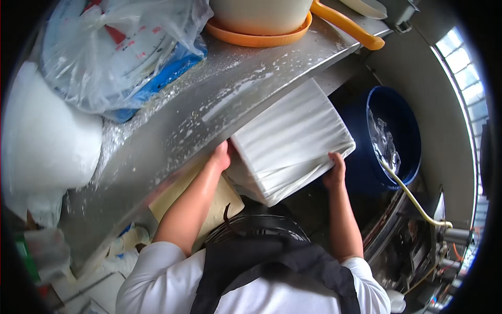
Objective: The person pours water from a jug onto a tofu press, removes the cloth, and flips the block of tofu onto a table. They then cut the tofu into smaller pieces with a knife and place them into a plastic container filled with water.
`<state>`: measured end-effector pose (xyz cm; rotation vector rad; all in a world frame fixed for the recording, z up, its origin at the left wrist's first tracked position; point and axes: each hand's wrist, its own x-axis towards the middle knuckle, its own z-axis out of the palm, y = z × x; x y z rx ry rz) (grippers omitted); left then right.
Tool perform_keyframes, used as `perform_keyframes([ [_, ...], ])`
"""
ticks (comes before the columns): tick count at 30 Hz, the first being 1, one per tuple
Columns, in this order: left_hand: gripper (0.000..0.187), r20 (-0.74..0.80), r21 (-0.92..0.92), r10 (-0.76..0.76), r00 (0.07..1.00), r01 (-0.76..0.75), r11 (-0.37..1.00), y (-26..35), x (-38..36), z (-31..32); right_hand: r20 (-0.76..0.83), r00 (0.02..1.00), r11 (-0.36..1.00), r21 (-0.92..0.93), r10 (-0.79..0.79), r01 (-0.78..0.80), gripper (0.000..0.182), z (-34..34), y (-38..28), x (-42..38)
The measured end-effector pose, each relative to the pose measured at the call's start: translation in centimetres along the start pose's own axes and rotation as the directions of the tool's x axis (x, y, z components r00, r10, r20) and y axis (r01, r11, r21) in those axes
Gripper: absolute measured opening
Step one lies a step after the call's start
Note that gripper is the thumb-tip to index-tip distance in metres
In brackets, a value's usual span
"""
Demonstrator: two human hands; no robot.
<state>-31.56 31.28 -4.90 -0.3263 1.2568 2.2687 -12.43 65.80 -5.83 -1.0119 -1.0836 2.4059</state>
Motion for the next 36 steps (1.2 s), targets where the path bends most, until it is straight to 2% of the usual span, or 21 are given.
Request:
perform_keyframes([
  [1, 0.073, -0.043, 0.043, 0.059, 0.997, -0.058, 0.997, 0.3, -0.4, -0.6, -0.044, 0.998, 0.998, -0.033, -0.051, 0.049, 0.047, 0.6, 0.3, -2.7],
  [3, 0.068, -0.044, 0.102, 0.224, 0.974, -0.219, 0.97, 1.1, -1.1, -1.4, -0.082, 0.989, 0.991, -0.053, -0.124, 0.12, 0.057, 2.6, 0.2, -8.3],
  [5, 0.067, -0.046, 0.106, 0.193, 0.98, -0.188, 0.977, 0.6, 0.5, -4.4, -0.101, 0.966, 0.967, -0.116, -0.238, 0.227, 0.064, 1.9, 0.9, -11.4],
  [7, 0.078, -0.119, 0.235, 0.101, 0.988, -0.071, 0.969, 2.2, -1.0, -2.8, -0.149, 0.951, 0.958, -0.132, -0.272, 0.254, 0.069, 2.8, 0.4, -14.8],
  [9, 0.088, -0.298, 0.365, 0.052, 0.953, 0.064, 0.929, 2.5, -1.8, -0.6, -0.174, 0.903, 0.909, -0.22, -0.393, 0.353, 0.074, 3.0, 0.1, -17.6],
  [10, 0.088, -0.271, 0.378, 0.045, 0.962, 0.064, 0.924, 2.0, -1.6, 0.2, -0.108, 0.905, 0.898, -0.219, -0.411, 0.381, 0.083, 1.5, 0.3, -18.2],
  [12, 0.08, -0.242, 0.452, 0.026, 0.97, 0.089, 0.888, 1.5, -0.5, 2.1, -0.143, 0.865, 0.87, -0.202, -0.481, 0.45, 0.083, 2.4, 0.0, -20.5],
  [15, 0.084, -0.171, 0.594, 0.071, 0.983, 0.046, 0.803, -0.3, 0.1, 8.4, -0.204, 0.799, 0.825, -0.155, -0.565, 0.544, 0.081, 0.5, -0.5, -23.4],
  [18, 0.069, 0.206, 0.647, 0.138, 0.969, -0.24, 0.723, -3.1, 0.7, 14.8, -0.381, 0.771, 0.818, 0.064, -0.509, 0.572, 0.074, -5.6, -1.3, -26.5],
  [19, 0.065, 0.306, 0.522, 0.085, 0.948, -0.241, 0.818, -4.0, -0.3, 17.5, -0.39, 0.772, 0.794, 0.147, -0.502, 0.59, 0.066, -8.3, -1.1, -27.6],
  [20, 0.061, 0.377, 0.499, 0.068, 0.924, -0.264, 0.825, -3.9, -3.0, 20.9, -0.429, 0.75, 0.773, 0.165, -0.503, 0.613, 0.063, -8.9, -1.5, -29.9],
  [21, 0.051, 0.439, 0.549, -0.124, 0.89, -0.156, 0.821, -3.8, -5.0, 23.8, -0.468, 0.727, 0.75, 0.182, -0.502, 0.635, 0.059, -9.4, -2.0, -32.4],
  [25, 0.044, 0.623, 0.53, -0.356, 0.697, -0.042, 0.847, -6.1, -19.1, 32.7, -0.66, 0.578, 0.665, 0.156, -0.48, 0.731, 0.047, -18.7, -0.1, -42.1],
  [27, 0.042, 0.744, 0.565, -0.396, 0.538, -0.189, 0.803, -9.1, -24.1, 35.5, -0.793, 0.424, 0.615, 0.081, -0.437, 0.785, 0.045, -19.6, 0.2, -47.6],
  [28, 0.045, 0.776, 0.559, -0.385, 0.499, -0.262, 0.787, -9.3, -28.4, 37.1, -0.823, 0.358, 0.578, 0.045, -0.441, 0.815, 0.047, -23.8, 1.9, -50.4],
  [29, 0.046, 0.833, 0.516, -0.42, 0.361, -0.231, 0.825, -10.7, -31.2, 38.4, -0.842, 0.311, 0.534, 0.033, -0.441, 0.845, 0.054, -22.7, 1.6, -53.1],
  [30, 0.047, 0.864, 0.488, -0.379, 0.331, -0.369, 0.791, -12.8, -34.2, 39.8, -0.866, 0.251, 0.485, 0.011, -0.433, 0.874, 0.058, -24.7, 2.7, -55.7],
  [32, 0.054, 0.859, 0.51, -0.486, 0.161, -0.365, 0.779, -13.4, -41.0, 41.3, -0.897, 0.167, 0.422, -0.024, -0.409, 0.906, 0.061, -27.6, 4.7, -61.0],
  [34, 0.057, 0.879, 0.435, -0.477, 0.003, -0.417, 0.798, -16.5, -45.9, 42.3, -0.887, -0.001, 0.307, -0.161, -0.462, 0.938, 0.067, -27.9, 5.5, -66.2],
  [35, 0.056, 0.884, 0.385, -0.46, -0.088, -0.423, 0.82, -17.7, -48.2, 42.5, -0.896, -0.031, 0.294, -0.178, -0.443, 0.939, 0.067, -29.0, 6.2, -68.4],
  [36, 0.054, 0.844, 0.432, -0.511, -0.159, -0.362, 0.826, -18.7, -50.1, 42.6, -0.895, -0.167, 0.269, -0.296, -0.414, 0.917, 0.067, -30.1, 6.8, -70.9],
])
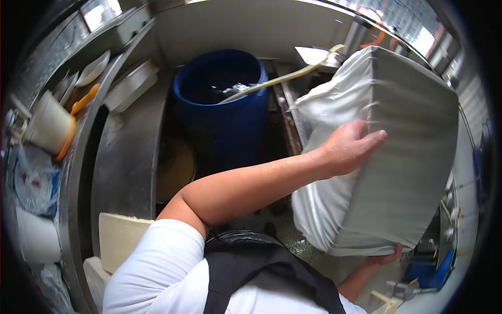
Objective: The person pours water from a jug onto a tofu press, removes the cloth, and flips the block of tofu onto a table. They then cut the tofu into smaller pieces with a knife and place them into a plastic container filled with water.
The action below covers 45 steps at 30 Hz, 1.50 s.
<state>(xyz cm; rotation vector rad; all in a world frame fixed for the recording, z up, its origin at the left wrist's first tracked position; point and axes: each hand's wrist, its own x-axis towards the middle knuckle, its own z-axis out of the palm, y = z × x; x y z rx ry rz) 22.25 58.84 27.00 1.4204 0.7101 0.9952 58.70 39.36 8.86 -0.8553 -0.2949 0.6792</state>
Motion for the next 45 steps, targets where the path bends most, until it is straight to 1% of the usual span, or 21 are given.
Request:
perform_keyframes([
  [2, 0.055, 0.05, -0.05, -0.059, 0.997, 0.062, 0.997, -2.0, 2.4, 3.3, -0.101, 0.985, 0.989, -0.042, -0.142, 0.139, 0.067, -3.1, -3.1, 1.2],
  [5, 0.06, 0.02, -0.13, -0.166, 0.986, 0.167, 0.977, -8.8, 6.3, 7.3, -0.265, 0.961, 0.996, 0.03, -0.072, 0.083, 0.063, -6.1, -5.8, 2.5],
  [8, 0.082, 0.156, -0.219, -0.566, 0.81, 0.587, 0.78, -13.9, 7.8, 9.1, -0.237, 0.966, 0.983, -0.173, -0.1, 0.059, 0.056, -7.2, -6.6, 3.5],
  [10, 0.08, 0.26, -0.326, -0.604, 0.753, 0.658, 0.679, -19.0, 8.2, 9.4, -0.143, 0.989, 0.98, -0.197, -0.029, 0.0, 0.056, -8.4, -5.8, 5.5],
  [12, 0.078, 0.154, -0.399, -0.729, 0.667, 0.717, 0.572, -21.3, 8.0, 9.8, -0.087, 0.994, 0.974, -0.207, 0.069, -0.086, 0.058, -7.3, -3.8, 7.0],
  [15, 0.079, 0.124, -0.44, -0.767, 0.63, 0.727, 0.527, -25.4, 8.6, 7.7, -0.09, 0.974, 0.965, -0.144, 0.209, -0.22, 0.069, -9.0, 1.5, 11.1],
  [18, 0.078, -0.002, -0.453, -0.69, 0.724, 0.615, 0.646, -25.9, 9.8, 5.3, -0.048, 0.946, 0.945, -0.055, 0.319, -0.322, 0.068, -7.0, 6.1, 13.6],
  [19, 0.076, 0.07, -0.391, -0.621, 0.781, 0.594, 0.703, -26.0, 9.8, 4.0, -0.065, 0.935, 0.934, -0.048, 0.35, -0.353, 0.066, -6.2, 7.7, 14.4],
  [21, 0.071, -0.133, -0.123, -0.59, 0.796, 0.578, 0.807, -23.3, 8.7, 3.6, -0.011, 0.894, 0.893, -0.052, 0.447, -0.447, 0.058, -6.9, 11.7, 17.5],
  [24, 0.046, -0.15, 0.001, -0.536, 0.83, 0.543, 0.84, -25.5, 4.3, 0.2, -0.05, 0.83, 0.805, -0.216, 0.555, -0.552, 0.057, -3.5, 13.3, 19.4],
  [26, 0.036, -0.197, -0.054, -0.622, 0.758, 0.625, 0.779, -27.1, -0.7, -2.1, 0.005, 0.937, 0.81, -0.505, 0.349, -0.299, 0.049, -4.3, 15.2, 21.8],
  [28, 0.037, -0.359, -0.075, -0.646, 0.673, 0.67, 0.739, -29.8, -7.4, -4.4, 0.017, 0.995, 0.648, -0.76, 0.101, -0.053, 0.039, -5.3, 15.9, 25.1],
  [29, 0.038, -0.446, -0.084, -0.664, 0.6, 0.71, 0.699, -30.0, -11.3, -5.2, 0.131, 0.96, 0.627, -0.734, -0.248, 0.262, 0.037, -2.9, 16.0, 24.8],
  [31, 0.038, -0.542, -0.177, -0.699, 0.466, 0.75, 0.637, -29.1, -19.5, -6.2, 0.524, 0.673, -0.062, -0.81, -0.521, 0.583, 0.039, 1.7, 14.6, 24.5],
  [32, 0.037, -0.589, -0.27, -0.719, 0.368, 0.749, 0.604, -28.8, -23.5, -6.3, 0.58, 0.643, -0.013, -0.747, -0.5, 0.665, 0.035, 4.9, 14.8, 24.0],
  [33, 0.037, -0.626, -0.372, -0.734, 0.262, 0.728, 0.576, -28.5, -27.6, -6.1, 0.522, 0.723, 0.278, -0.687, -0.453, 0.671, 0.028, 7.1, 17.7, 25.2],
  [35, 0.035, -0.661, -0.564, -0.748, 0.055, 0.622, 0.544, -28.0, -35.3, -4.8, 0.495, 0.869, 0.568, -0.707, -0.028, 0.421, 0.023, 14.0, 20.9, 23.5],
  [39, 0.033, -0.648, -0.761, -0.721, -0.245, 0.193, 0.619, -27.5, -47.7, 0.1, 0.803, 0.56, 0.694, -0.522, 0.203, 0.496, 0.019, 26.7, 31.8, 13.6],
  [42, 0.039, -0.581, -0.709, -0.674, -0.456, -0.124, 0.695, -28.4, -54.6, 4.0, 0.961, 0.006, 0.697, -0.204, 0.276, 0.687, 0.026, 35.7, 32.7, -2.7],
  [44, 0.047, -0.495, -0.632, -0.652, -0.574, -0.276, 0.724, -28.9, -57.5, 6.1, 0.838, -0.317, 0.79, -0.199, 0.444, 0.58, 0.029, 40.3, 30.0, -14.1],
  [45, 0.052, -0.452, -0.589, -0.646, -0.615, -0.339, 0.734, -29.0, -58.8, 6.9, 0.816, -0.498, 0.824, 0.046, 0.295, 0.565, 0.027, 42.5, 30.5, -18.5],
])
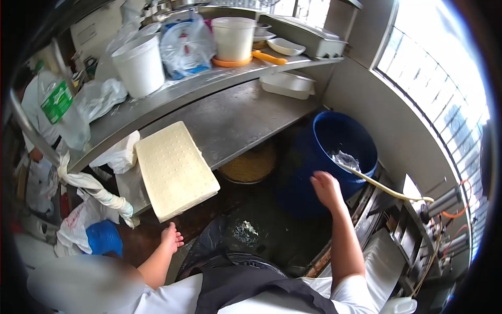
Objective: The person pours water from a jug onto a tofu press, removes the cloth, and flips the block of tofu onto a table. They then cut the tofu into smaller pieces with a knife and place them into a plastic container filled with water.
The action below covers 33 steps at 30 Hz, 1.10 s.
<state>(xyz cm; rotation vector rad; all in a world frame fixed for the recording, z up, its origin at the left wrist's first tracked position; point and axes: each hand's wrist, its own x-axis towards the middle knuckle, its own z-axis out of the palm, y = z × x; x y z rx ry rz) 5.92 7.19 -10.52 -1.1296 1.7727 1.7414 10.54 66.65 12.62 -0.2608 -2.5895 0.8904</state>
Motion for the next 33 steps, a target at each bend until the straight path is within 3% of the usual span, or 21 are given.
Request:
perform_keyframes([
  [1, 0.065, -0.035, -0.078, 0.024, 0.999, -0.027, 0.997, -0.4, 0.6, -1.2, 0.065, 0.975, 0.974, -0.064, -0.212, 0.216, 0.024, 1.1, -2.9, 4.3],
  [4, 0.077, -0.112, -0.327, 0.017, 0.994, -0.053, 0.943, 0.1, 1.1, -3.8, -0.027, 0.903, 0.875, -0.26, -0.428, 0.407, 0.025, 2.9, -11.1, 15.9],
  [5, 0.086, -0.125, -0.38, -0.009, 0.992, -0.04, 0.924, 0.4, 1.2, -4.4, -0.1, 0.804, 0.757, -0.422, -0.586, 0.499, 0.029, 3.7, -11.7, 20.6],
  [6, 0.086, -0.135, -0.404, -0.039, 0.99, -0.019, 0.915, 0.6, 1.7, -4.8, 0.144, 0.851, 0.556, -0.7, -0.504, 0.448, 0.038, 2.7, -15.0, 24.3],
  [7, 0.087, -0.11, -0.441, 0.005, 0.994, -0.053, 0.896, 0.4, 2.1, -5.2, -0.097, 0.761, 0.637, -0.621, -0.641, 0.457, 0.046, 3.3, -16.2, 27.9],
  [8, 0.088, -0.092, -0.484, 0.049, 0.995, -0.088, 0.871, 0.2, 2.4, -5.6, 0.042, 0.831, 0.608, -0.662, -0.554, 0.439, 0.046, 2.9, -19.1, 30.7],
  [9, 0.085, -0.072, -0.479, 0.079, 0.994, -0.104, 0.871, 0.2, 2.6, -5.8, -0.041, 0.891, 0.762, -0.537, -0.452, 0.362, 0.045, 3.4, -20.5, 34.0],
  [10, 0.082, -0.051, -0.474, 0.113, 0.992, -0.124, 0.872, 0.3, 2.9, -5.7, 0.056, 0.828, 0.651, -0.59, -0.557, 0.478, 0.041, 4.0, -19.6, 38.3],
  [11, 0.078, -0.02, -0.474, 0.123, 0.992, -0.117, 0.873, 0.4, 3.2, -5.8, 0.169, 0.828, 0.541, -0.684, -0.535, 0.489, 0.035, 4.8, -18.6, 42.2],
  [12, 0.073, 0.012, -0.472, 0.138, 0.99, -0.116, 0.874, 0.9, 3.3, -5.9, 0.414, 0.707, 0.18, -0.778, -0.573, 0.602, 0.028, 5.5, -18.9, 44.4],
  [14, 0.059, -0.013, -0.485, 0.123, 0.992, -0.114, 0.867, 2.4, 2.9, -5.7, 0.33, 0.834, 0.545, -0.64, -0.441, 0.542, 0.026, 6.7, -18.3, 47.9],
  [16, 0.042, 0.051, -0.424, 0.178, 0.983, -0.14, 0.895, 2.6, 3.9, -6.0, 0.297, 0.821, 0.618, -0.547, -0.487, 0.565, 0.028, 7.0, -17.7, 49.4],
  [18, 0.031, 0.022, -0.388, 0.146, 0.989, -0.126, 0.913, 3.9, 2.7, -6.0, 0.26, 0.825, 0.692, -0.451, -0.502, 0.564, 0.029, 7.2, -18.0, 47.5],
  [20, 0.027, 0.104, -0.371, 0.196, 0.975, -0.145, 0.917, 4.0, 3.2, -6.5, 0.257, 0.913, 0.81, -0.427, -0.318, 0.402, 0.033, 5.8, -21.3, 43.3],
  [22, 0.025, 0.134, -0.306, 0.166, 0.977, -0.119, 0.945, 4.5, 3.2, -6.9, 0.25, 0.905, 0.741, -0.52, -0.345, 0.426, 0.033, 3.2, -19.4, 41.1],
  [24, 0.022, 0.182, -0.198, 0.121, 0.976, -0.084, 0.976, 5.4, 2.2, -7.0, 0.151, 0.981, 0.815, -0.55, -0.12, 0.184, 0.033, 1.7, -22.9, 32.8],
  [25, 0.022, 0.177, -0.198, 0.109, 0.978, -0.073, 0.978, 5.4, 2.3, -7.0, 0.175, 0.943, 0.814, -0.477, -0.283, 0.332, 0.034, 0.4, -18.7, 31.9],
  [28, 0.021, 0.227, -0.275, 0.121, 0.966, -0.055, 0.96, 4.8, 2.3, -6.9, 0.072, 0.977, 0.791, -0.577, -0.201, 0.205, 0.045, -1.8, -10.8, 23.6],
  [30, 0.02, 0.219, -0.32, 0.147, 0.965, -0.071, 0.945, 4.8, 2.6, -6.6, -0.005, 0.965, 0.862, -0.451, -0.262, 0.231, 0.051, -0.9, -6.4, 16.8],
  [32, 0.019, 0.207, -0.332, 0.129, 0.97, -0.054, 0.942, 4.9, 2.3, -5.8, -0.109, 0.993, 0.917, -0.398, -0.034, -0.012, 0.053, 2.1, -3.0, 9.1],
  [33, 0.019, 0.193, -0.339, 0.126, 0.973, -0.054, 0.939, 5.3, 1.6, -5.3, -0.088, 0.995, 0.927, -0.376, -0.039, 0.003, 0.053, 3.9, -1.3, 5.7],
])
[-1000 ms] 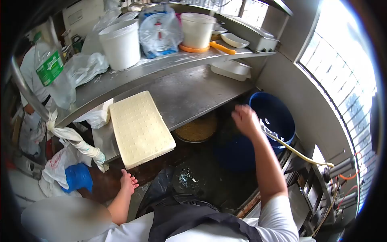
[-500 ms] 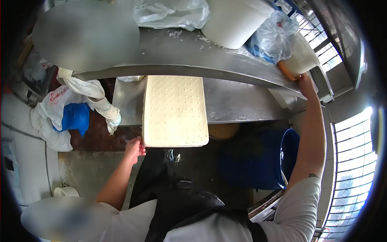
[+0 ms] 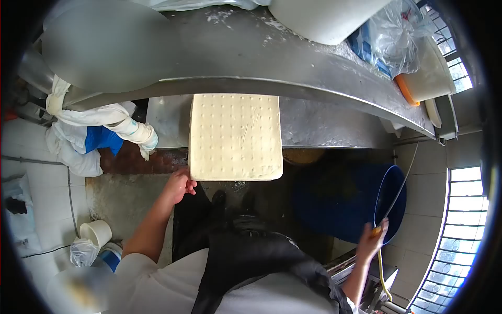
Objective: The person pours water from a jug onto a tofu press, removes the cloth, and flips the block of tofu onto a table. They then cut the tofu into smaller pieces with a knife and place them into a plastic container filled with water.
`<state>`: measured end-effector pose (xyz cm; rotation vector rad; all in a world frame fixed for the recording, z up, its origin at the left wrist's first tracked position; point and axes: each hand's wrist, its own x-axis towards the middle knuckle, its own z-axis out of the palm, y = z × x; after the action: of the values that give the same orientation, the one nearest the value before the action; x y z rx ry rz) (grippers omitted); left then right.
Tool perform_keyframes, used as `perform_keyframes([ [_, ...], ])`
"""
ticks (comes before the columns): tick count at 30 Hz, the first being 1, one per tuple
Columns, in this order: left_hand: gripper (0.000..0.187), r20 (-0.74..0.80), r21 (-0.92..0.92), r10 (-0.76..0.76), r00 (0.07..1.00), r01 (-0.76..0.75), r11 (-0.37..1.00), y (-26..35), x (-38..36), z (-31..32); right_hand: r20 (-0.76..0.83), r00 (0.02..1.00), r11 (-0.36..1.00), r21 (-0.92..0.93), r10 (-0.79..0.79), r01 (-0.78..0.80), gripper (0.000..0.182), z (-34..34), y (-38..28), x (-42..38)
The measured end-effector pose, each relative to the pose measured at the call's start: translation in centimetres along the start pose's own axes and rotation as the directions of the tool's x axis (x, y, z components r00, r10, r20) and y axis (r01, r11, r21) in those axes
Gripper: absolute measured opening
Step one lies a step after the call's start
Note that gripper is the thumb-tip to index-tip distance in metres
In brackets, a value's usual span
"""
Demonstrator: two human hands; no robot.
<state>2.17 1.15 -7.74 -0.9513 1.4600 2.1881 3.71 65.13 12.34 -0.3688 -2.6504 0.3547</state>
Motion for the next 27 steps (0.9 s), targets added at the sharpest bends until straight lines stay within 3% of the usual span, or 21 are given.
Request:
perform_keyframes([
  [1, 0.019, -0.013, -0.005, 0.002, 1.0, -0.002, 1.0, 0.0, -0.4, 0.7, 0.017, 1.0, 1.0, 0.026, -0.011, 0.01, 0.053, 2.1, 1.1, -3.4],
  [3, 0.019, -0.002, -0.015, 0.039, 0.999, -0.039, 0.999, -1.6, 0.4, 1.4, 0.179, 0.969, 0.978, 0.091, 0.17, -0.189, 0.049, 6.4, 2.8, -7.9],
  [5, 0.019, 0.006, -0.029, 0.069, 0.998, -0.069, 0.997, -3.4, 0.2, 3.0, 0.375, 0.876, 0.922, 0.114, 0.304, -0.369, 0.038, 9.5, 1.4, -8.1],
  [7, 0.018, -0.005, -0.029, 0.044, 0.999, -0.044, 0.999, -3.5, 0.1, 6.3, 0.575, 0.749, 0.728, 0.35, 0.33, -0.59, 0.023, 11.1, -3.0, -5.1],
  [9, 0.02, 0.003, -0.058, 0.014, 1.0, -0.014, 0.998, -3.7, 0.1, 9.1, 0.617, 0.771, 0.682, 0.497, 0.158, -0.537, 0.025, 14.5, -5.4, -1.7],
  [11, 0.021, -0.011, 0.013, -0.022, 1.0, 0.022, 1.0, -4.2, 0.5, 11.1, 0.686, 0.728, 0.793, 0.448, -0.008, -0.414, 0.027, 15.3, -10.5, 3.0],
  [13, 0.025, -0.073, 0.257, 0.0, 0.997, 0.019, 0.966, -3.4, 0.6, 12.1, 0.745, 0.649, 0.862, 0.423, -0.157, -0.278, 0.026, 16.3, -15.3, 7.1],
  [14, 0.026, -0.161, 0.406, 0.124, 0.979, -0.048, 0.912, -2.9, 1.0, 12.2, 0.752, 0.615, 0.858, 0.458, -0.235, -0.232, 0.024, 17.1, -17.6, 8.5],
  [15, 0.028, -0.137, 0.688, 0.396, 0.908, -0.201, 0.698, -3.7, 3.3, 10.6, 0.756, 0.576, 0.85, 0.492, -0.31, -0.189, 0.023, 18.1, -19.5, 9.8],
  [16, 0.03, -0.115, 0.845, 0.659, 0.744, -0.276, 0.459, -0.9, 2.0, 11.6, 0.68, 0.598, 0.863, 0.504, -0.424, 0.039, 0.025, 20.6, -20.8, 10.9],
  [17, 0.036, -0.044, 0.941, 0.791, 0.611, -0.24, 0.238, -1.0, 4.1, 10.0, 0.6, 0.589, 0.831, 0.49, -0.541, 0.264, 0.031, 23.0, -22.0, 11.9],
  [20, 0.083, 0.025, 0.999, 0.674, 0.738, -0.033, -0.001, 4.2, 4.1, 10.7, 0.513, 0.549, 0.732, 0.605, -0.66, 0.314, 0.059, 25.9, -29.1, 13.6],
  [21, 0.083, 0.01, 1.0, 0.67, 0.742, -0.024, 0.012, 4.7, 4.9, 10.8, 0.526, 0.532, 0.727, 0.622, -0.664, 0.291, 0.068, 26.9, -31.4, 14.0],
  [23, 0.108, -0.015, 0.997, 0.44, 0.898, 0.048, -0.064, 5.2, 6.2, 11.1, 0.526, 0.516, 0.723, 0.608, -0.676, 0.327, 0.07, 28.8, -35.4, 14.9],
  [27, 0.112, -0.04, 0.999, 0.443, 0.895, 0.033, 0.023, 5.1, 6.6, 11.0, 0.519, 0.501, 0.717, 0.572, -0.693, 0.398, 0.068, 31.3, -41.0, 16.2],
])
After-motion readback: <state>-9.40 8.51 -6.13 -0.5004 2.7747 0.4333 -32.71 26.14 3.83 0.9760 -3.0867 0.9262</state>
